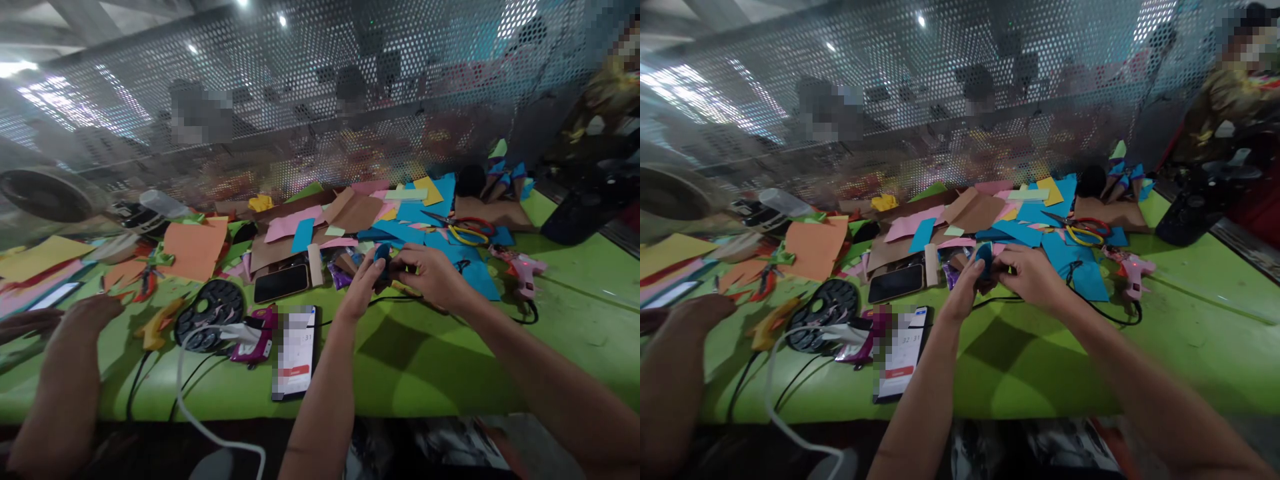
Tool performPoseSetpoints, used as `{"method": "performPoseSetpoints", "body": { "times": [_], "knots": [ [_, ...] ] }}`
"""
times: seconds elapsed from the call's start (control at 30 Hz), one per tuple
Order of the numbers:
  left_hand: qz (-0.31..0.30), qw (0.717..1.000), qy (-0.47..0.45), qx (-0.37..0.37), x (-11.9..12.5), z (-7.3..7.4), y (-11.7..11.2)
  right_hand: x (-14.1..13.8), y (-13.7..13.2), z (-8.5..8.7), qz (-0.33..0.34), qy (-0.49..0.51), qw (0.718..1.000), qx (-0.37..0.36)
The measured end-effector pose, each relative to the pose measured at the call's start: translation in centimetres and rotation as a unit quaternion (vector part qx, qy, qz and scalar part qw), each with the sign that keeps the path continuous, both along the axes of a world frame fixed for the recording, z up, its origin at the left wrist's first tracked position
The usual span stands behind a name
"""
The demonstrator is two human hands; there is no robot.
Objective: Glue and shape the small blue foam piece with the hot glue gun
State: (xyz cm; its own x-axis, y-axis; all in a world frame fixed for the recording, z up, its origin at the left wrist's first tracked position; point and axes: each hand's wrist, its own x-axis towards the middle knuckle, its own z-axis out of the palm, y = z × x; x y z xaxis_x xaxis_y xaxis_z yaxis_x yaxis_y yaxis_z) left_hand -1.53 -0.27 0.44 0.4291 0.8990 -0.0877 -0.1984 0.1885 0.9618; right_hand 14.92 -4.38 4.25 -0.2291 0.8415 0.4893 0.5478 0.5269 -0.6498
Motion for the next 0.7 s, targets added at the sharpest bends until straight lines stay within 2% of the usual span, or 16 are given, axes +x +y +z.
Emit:
{"method": "performPoseSetpoints", "body": {
  "times": [0.2,0.7],
  "knots": [
    [-0.023,0.999,-0.011,0.037,-0.09,0.11,-0.02,0.18,0.05,-0.15,0.014,0.012,1.0,-0.01],
    [-0.008,0.998,0.014,0.056,-0.13,-0.21,0.19,0.29,-0.04,0.09,0.018,0.004,1.0,-0.018]
  ]
}}
